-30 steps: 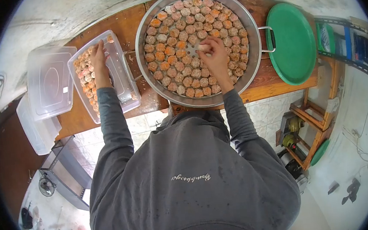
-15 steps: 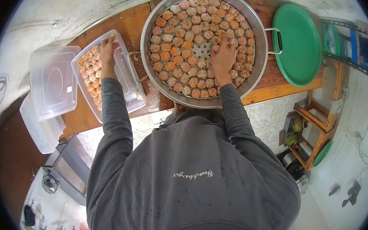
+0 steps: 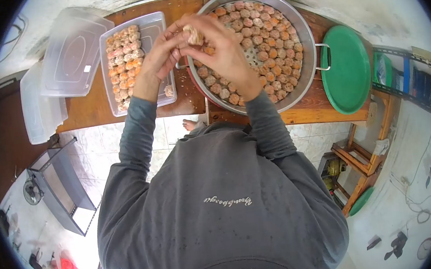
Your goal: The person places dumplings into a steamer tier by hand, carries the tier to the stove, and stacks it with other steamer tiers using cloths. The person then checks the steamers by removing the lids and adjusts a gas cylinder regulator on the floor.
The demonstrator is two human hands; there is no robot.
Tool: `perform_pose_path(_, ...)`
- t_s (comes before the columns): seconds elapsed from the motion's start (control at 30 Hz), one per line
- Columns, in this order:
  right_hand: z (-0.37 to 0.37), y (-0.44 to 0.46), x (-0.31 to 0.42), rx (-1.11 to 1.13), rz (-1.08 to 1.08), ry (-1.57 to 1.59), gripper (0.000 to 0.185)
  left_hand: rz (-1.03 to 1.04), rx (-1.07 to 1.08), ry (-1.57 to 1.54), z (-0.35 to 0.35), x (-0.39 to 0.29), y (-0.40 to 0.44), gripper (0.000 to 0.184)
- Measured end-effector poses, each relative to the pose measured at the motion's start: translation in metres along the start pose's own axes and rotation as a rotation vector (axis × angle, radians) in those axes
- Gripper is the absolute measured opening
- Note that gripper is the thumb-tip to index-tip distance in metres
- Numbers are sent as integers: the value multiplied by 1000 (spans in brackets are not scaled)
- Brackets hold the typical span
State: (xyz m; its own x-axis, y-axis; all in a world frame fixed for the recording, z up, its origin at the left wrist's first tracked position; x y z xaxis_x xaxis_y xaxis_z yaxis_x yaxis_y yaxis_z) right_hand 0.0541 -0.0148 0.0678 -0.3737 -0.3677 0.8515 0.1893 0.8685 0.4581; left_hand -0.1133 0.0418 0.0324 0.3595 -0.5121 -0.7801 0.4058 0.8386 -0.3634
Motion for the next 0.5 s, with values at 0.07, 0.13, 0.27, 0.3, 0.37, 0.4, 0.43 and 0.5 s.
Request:
perform_pose_path(0.07,-6,2,4,-47,-106,-52,31,-10,39,98,20,-2,-16,46)
perform_pose_path(0.13,-30,-9,-23,-69,-4,-60,30,84,-59,167,9,-4,-24,46)
perform_pose_path(0.27,-77,-56,-108,-123,249,-261,24,102,-507,731,-113,42,-28,42)
perform_pose_path(0.3,-86,-63,-121,-81,224,-431,22,44,-546,950,-139,68,-29,39)
perform_pose_path(0.37,-90,-82,-157,19,236,-521,21,115,-414,1317,-151,109,-47,36)
perform_pose_path(0.4,-89,-90,-171,116,238,-611,19,106,-414,1321,-150,123,-55,36)
perform_pose_path(0.43,-89,-95,-179,118,244,-607,19,220,-388,1364,-143,135,-62,34)
perform_pose_path(0.5,-85,-96,-185,260,76,-822,19,337,-371,1403,-131,137,-66,32)
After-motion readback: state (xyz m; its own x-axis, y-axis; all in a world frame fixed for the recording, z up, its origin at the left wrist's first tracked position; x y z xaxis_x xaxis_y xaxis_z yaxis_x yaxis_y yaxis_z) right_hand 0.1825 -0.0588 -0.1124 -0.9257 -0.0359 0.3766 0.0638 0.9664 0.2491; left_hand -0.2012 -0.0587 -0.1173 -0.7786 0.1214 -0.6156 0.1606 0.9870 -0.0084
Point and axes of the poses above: each hand's wrist, its own y-axis towards the middle knuckle, its own z-axis out of the palm, x = y × z, the point moved 2 cm from there along y, towards the middle knuckle, and after that the axes turned 11 degrees about -x, right-handed, at the moved point
